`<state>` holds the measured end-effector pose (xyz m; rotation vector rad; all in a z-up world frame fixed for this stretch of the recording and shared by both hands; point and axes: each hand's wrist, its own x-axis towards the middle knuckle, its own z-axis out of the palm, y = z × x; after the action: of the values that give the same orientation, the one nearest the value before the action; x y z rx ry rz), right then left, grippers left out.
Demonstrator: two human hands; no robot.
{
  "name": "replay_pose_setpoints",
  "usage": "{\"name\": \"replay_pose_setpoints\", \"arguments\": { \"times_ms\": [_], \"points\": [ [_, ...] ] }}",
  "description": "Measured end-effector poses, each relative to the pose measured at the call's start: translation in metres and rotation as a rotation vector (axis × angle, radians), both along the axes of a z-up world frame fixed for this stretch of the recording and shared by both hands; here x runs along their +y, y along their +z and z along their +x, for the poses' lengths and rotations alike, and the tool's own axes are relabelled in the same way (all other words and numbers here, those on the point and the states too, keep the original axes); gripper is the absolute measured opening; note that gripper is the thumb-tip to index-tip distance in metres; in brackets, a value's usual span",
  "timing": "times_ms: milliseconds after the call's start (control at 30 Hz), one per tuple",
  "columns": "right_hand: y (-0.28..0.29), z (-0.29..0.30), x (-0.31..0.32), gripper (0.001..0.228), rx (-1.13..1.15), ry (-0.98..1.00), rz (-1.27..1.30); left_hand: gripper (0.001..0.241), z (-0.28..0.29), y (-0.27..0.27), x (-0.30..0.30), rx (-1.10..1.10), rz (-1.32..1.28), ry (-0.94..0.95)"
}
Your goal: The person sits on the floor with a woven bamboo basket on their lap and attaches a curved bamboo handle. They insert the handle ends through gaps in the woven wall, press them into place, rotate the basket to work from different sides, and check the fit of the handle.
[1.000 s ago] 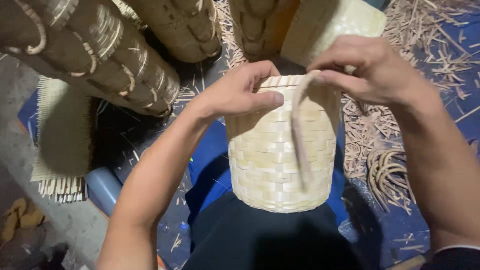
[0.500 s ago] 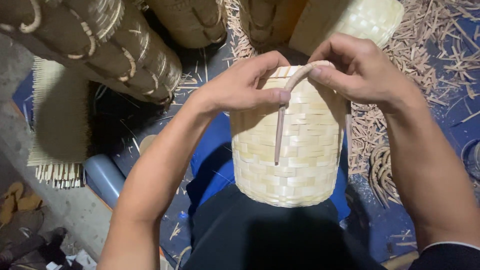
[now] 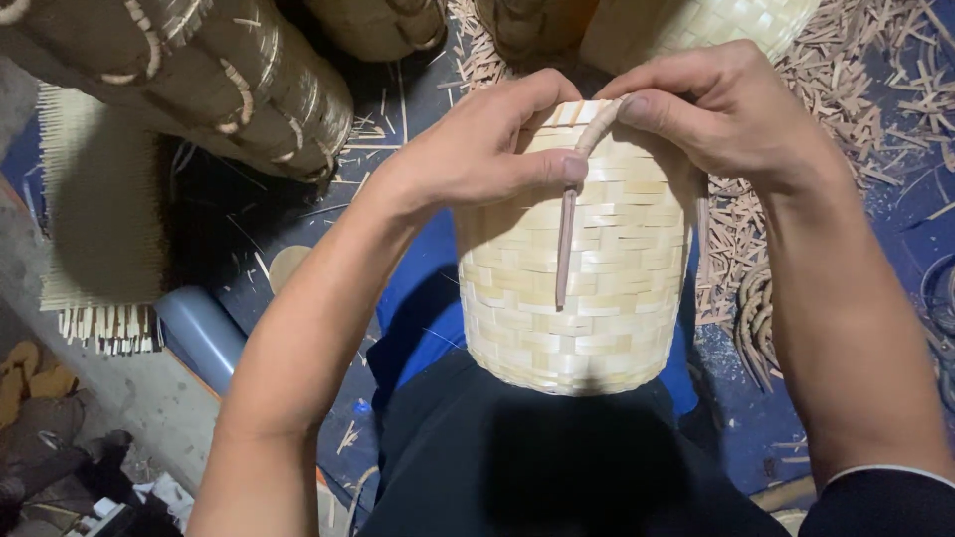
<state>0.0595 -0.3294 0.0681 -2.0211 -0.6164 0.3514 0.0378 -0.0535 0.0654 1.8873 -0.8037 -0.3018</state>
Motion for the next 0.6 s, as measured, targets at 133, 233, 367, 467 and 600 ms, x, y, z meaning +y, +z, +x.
{"name": "replay_pose_setpoints", "arguments": {
  "times_ms": [133, 233, 367, 467, 600],
  "points": [
    [-0.005, 0.0, -0.011, 0.02, -0.054, 0.01, 0.064, 0.058, -0.015, 0.001, -0.009, -0.264, 0.077, 0.118],
    [-0.008, 0.0, -0.023, 0.021, -0.039, -0.051, 0.076, 0.059, -0.052, -0.016, -0.015, -0.47, 0.074, 0.283],
    [-0.01, -0.006, -0.042, 0.024, 0.031, -0.11, 0.142, 0.048, -0.102, -0.032, -0.028, -0.482, 0.018, 0.369],
    [-0.017, -0.002, -0.048, 0.026, 0.115, -0.192, 0.374, 0.041, -0.11, -0.027, -0.036, -0.459, 0.022, 0.374],
    [-0.031, 0.007, -0.048, 0.028, 0.202, -0.11, 0.748, 0.035, -0.113, -0.026, -0.043, -0.457, 0.058, 0.404]
  ]
}}
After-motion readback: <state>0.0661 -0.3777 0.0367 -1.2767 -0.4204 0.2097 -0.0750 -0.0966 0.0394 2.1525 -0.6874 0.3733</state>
